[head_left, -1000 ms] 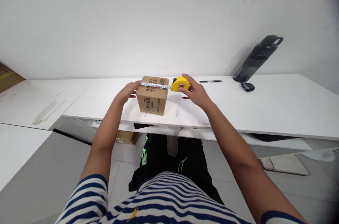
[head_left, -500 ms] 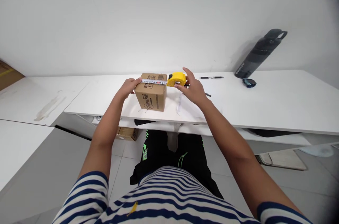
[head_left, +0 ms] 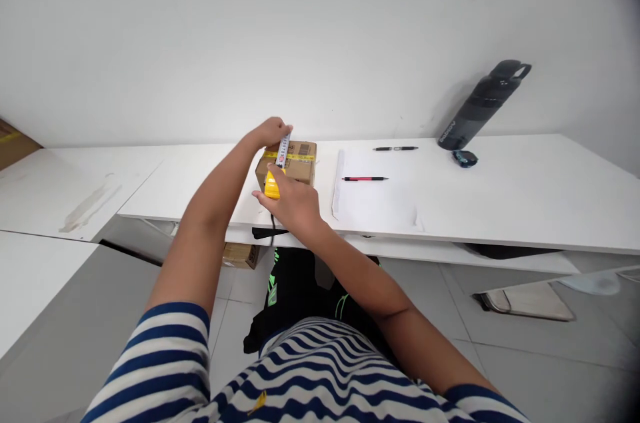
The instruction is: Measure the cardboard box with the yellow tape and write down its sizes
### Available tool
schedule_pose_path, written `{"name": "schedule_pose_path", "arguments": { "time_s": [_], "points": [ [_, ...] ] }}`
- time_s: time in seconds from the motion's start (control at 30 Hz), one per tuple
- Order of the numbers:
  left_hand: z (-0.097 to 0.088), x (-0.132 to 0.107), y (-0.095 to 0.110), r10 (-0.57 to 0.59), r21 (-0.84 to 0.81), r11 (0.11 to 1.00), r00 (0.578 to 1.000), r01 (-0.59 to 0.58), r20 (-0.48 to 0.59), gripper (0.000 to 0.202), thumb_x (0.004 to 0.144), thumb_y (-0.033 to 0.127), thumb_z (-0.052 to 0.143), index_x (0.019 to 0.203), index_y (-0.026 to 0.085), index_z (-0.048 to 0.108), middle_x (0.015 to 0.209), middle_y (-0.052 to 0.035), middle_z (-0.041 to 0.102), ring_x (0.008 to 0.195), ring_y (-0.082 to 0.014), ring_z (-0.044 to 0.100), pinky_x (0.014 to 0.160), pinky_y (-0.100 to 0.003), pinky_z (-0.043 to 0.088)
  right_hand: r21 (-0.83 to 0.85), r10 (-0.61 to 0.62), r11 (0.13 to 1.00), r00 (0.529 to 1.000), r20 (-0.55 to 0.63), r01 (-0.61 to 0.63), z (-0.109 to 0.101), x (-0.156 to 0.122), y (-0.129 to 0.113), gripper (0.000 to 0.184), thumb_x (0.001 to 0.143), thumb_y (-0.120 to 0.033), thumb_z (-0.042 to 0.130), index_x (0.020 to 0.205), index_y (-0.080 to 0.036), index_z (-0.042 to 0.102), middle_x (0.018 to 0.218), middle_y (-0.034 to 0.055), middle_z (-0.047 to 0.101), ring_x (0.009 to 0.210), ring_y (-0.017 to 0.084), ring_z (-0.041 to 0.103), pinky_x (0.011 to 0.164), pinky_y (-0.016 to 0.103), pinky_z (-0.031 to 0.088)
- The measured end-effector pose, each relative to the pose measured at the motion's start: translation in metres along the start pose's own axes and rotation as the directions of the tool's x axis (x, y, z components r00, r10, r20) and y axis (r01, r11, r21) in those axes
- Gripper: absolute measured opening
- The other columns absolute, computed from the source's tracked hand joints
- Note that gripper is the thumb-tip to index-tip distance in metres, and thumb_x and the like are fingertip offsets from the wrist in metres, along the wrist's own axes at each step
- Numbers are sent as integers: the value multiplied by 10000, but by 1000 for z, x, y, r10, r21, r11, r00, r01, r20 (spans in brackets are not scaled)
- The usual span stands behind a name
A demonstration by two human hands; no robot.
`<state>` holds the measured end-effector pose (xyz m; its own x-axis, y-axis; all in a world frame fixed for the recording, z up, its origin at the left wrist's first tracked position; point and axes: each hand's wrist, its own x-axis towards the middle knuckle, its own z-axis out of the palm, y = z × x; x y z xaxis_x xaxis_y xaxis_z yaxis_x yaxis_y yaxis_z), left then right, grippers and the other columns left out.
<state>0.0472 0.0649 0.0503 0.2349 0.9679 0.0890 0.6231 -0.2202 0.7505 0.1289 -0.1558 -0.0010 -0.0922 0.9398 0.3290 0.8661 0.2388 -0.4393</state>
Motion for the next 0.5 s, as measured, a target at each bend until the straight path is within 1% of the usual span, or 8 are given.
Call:
{"name": "schedule_pose_path", "arguments": {
  "time_s": [0.07,0.1,0.17,0.27,0.37,0.5],
  "points": [
    [12,-1,-8,2,128,992,997,-11,73,345,882,344,687,606,184,556,609,-25,546,594,-154,471,686,-348,397,15,24,1000,1000,11,-24,2,10,-1,692,997,-660,450,1566,-268,424,1120,109,780,902,272,731,724,335,505],
    [15,-3,-12,-3,148,989,993,-15,119,319,894,364,667,648,191,561,624,-18,553,589,-151,467,668,-339,388,21,32,999,999,17,-33,3,13,-1,719,992,-684,432,1571,-258,415,1119,122,778,901,280,733,733,345,510],
    [19,-9,-19,-12,84,996,985,-3,170,289,898,407,656,717,205,556,650,-1,553,576,-140,462,634,-321,377,30,37,999,999,33,-38,3,18,0,753,984,-718,401,1572,-248,410,1109,138,774,893,290,736,743,362,517],
    [16,-14,-24,-6,-5,1000,970,7,243,308,888,440,667,733,211,530,665,12,539,560,-122,454,600,-302,364,45,17,999,998,54,-19,2,21,-1,758,975,-730,403,1563,-251,415,1090,137,773,889,293,737,746,368,522],
    [15,-15,-26,32,-33,999,969,-24,246,306,883,430,676,732,210,526,686,8,551,571,-119,471,589,-295,362,51,34,998,998,58,-37,2,21,-1,750,969,-712,441,1556,-245,411,1041,126,776,882,296,737,736,366,522],
    [16,-15,-29,71,-32,997,976,-66,208,313,875,415,687,713,208,516,685,12,534,587,-119,461,594,-291,363,46,66,997,997,41,-68,4,16,-1,706,975,-655,462,1552,-253,402,1034,112,777,869,287,732,737,368,525]
  ]
}}
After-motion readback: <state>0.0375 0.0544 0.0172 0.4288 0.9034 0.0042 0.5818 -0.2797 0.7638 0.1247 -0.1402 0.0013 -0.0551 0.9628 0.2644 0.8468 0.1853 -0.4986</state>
